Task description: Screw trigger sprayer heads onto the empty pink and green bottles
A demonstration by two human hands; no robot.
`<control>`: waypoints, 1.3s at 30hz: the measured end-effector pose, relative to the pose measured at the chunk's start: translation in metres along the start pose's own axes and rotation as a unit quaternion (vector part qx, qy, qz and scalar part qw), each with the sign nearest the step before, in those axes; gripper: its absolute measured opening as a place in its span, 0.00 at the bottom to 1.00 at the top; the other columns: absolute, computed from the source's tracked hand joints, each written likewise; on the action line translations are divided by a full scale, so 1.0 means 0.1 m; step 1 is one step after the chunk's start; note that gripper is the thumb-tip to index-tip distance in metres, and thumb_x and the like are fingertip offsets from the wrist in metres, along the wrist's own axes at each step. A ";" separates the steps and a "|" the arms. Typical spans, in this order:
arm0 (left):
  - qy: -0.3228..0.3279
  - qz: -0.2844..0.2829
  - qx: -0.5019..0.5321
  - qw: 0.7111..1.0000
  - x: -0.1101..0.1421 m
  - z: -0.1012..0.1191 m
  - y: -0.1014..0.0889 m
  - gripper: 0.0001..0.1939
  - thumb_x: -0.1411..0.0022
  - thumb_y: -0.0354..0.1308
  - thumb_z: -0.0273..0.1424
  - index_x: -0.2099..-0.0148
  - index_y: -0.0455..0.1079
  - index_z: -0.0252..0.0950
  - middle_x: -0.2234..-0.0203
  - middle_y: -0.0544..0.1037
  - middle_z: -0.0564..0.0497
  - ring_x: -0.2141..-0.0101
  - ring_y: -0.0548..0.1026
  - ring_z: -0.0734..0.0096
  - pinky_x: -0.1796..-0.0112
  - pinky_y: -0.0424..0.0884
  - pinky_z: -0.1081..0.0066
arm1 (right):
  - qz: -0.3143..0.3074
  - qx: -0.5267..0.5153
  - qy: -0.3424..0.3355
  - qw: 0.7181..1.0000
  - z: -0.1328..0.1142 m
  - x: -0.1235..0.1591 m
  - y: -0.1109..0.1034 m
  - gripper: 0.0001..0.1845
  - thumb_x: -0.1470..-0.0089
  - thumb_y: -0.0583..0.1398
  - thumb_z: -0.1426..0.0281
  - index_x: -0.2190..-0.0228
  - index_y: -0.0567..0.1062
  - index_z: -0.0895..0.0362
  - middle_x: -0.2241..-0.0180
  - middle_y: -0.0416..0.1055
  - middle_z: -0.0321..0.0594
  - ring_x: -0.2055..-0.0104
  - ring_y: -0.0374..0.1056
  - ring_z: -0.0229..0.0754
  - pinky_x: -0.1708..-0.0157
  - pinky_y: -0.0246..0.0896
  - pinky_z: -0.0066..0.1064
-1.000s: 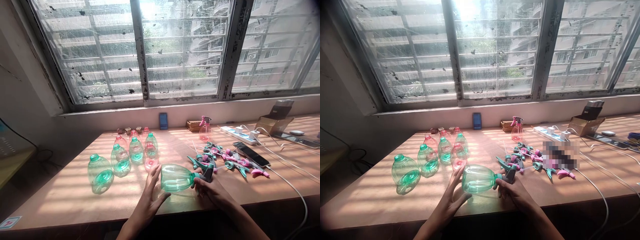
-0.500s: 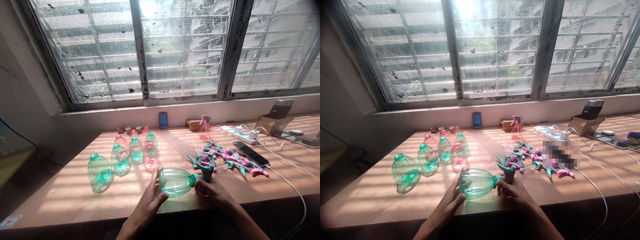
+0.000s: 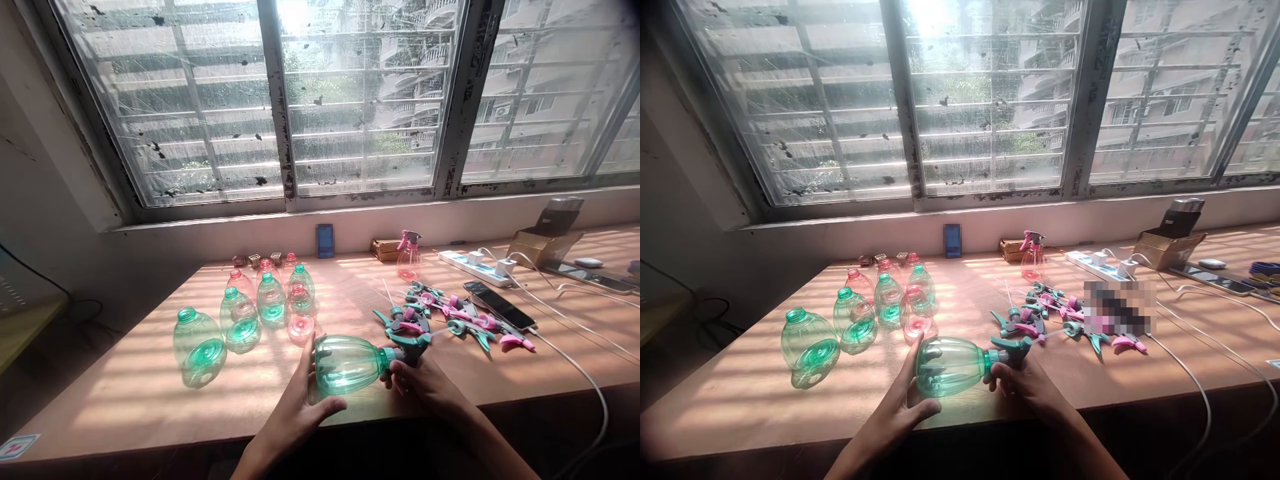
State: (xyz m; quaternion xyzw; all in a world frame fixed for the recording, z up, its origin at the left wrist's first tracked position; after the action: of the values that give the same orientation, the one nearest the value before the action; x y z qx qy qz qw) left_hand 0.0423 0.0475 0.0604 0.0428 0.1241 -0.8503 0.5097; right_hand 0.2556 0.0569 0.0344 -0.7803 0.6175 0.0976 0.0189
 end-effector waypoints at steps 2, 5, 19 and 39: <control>0.005 0.005 -0.008 1.000 0.01 -0.01 -0.03 0.54 0.39 0.64 0.53 0.24 0.35 0.47 0.28 0.52 0.40 0.33 0.56 0.40 0.36 0.56 0.47 | -0.021 0.026 -0.007 0.999 -0.10 0.03 0.04 0.17 0.49 0.69 0.52 0.67 0.82 0.52 0.73 0.76 0.37 0.74 0.67 0.43 0.73 0.60 0.32; 0.002 -0.015 -0.028 0.999 0.02 -0.01 -0.02 0.54 0.39 0.62 0.53 0.24 0.34 0.45 0.30 0.55 0.37 0.34 0.60 0.40 0.37 0.58 0.47 | -0.007 0.058 0.004 0.998 -0.16 0.05 0.01 0.16 0.53 0.71 0.54 0.66 0.83 0.50 0.68 0.78 0.39 0.65 0.71 0.50 0.64 0.65 0.37; 0.015 0.012 0.022 1.000 0.05 -0.10 -0.04 0.40 0.46 0.74 0.40 0.37 0.58 0.56 0.40 0.66 0.46 0.45 0.71 0.52 0.48 0.73 0.57 | -0.022 -0.017 0.052 0.998 0.15 0.03 0.10 0.30 0.47 0.63 0.43 0.81 0.74 0.55 0.82 0.73 0.40 0.78 0.70 0.44 0.74 0.64 0.35; 0.128 -0.022 -0.402 0.906 0.02 0.04 0.22 0.50 0.33 0.61 0.30 0.25 0.27 0.50 0.28 0.51 0.40 0.31 0.55 0.46 0.37 0.63 0.46 | 0.288 0.292 -0.197 0.890 -1.33 -0.43 -1.12 0.23 0.42 0.61 0.46 0.67 0.74 0.54 0.78 0.75 0.37 0.77 0.73 0.46 0.74 0.68 0.35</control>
State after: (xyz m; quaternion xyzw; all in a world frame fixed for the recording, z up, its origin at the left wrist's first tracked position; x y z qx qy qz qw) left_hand 0.0612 0.0344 0.0601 -0.0604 0.5207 -0.7265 0.4444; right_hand 0.3714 0.1043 0.1621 -0.4921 0.7994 0.0657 0.3383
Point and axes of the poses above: each hand's wrist, its own x-axis away from the middle knuckle, its own y-axis out of the palm, z = x × y, the point moved 9 cm from there along -x, towards the middle knuckle
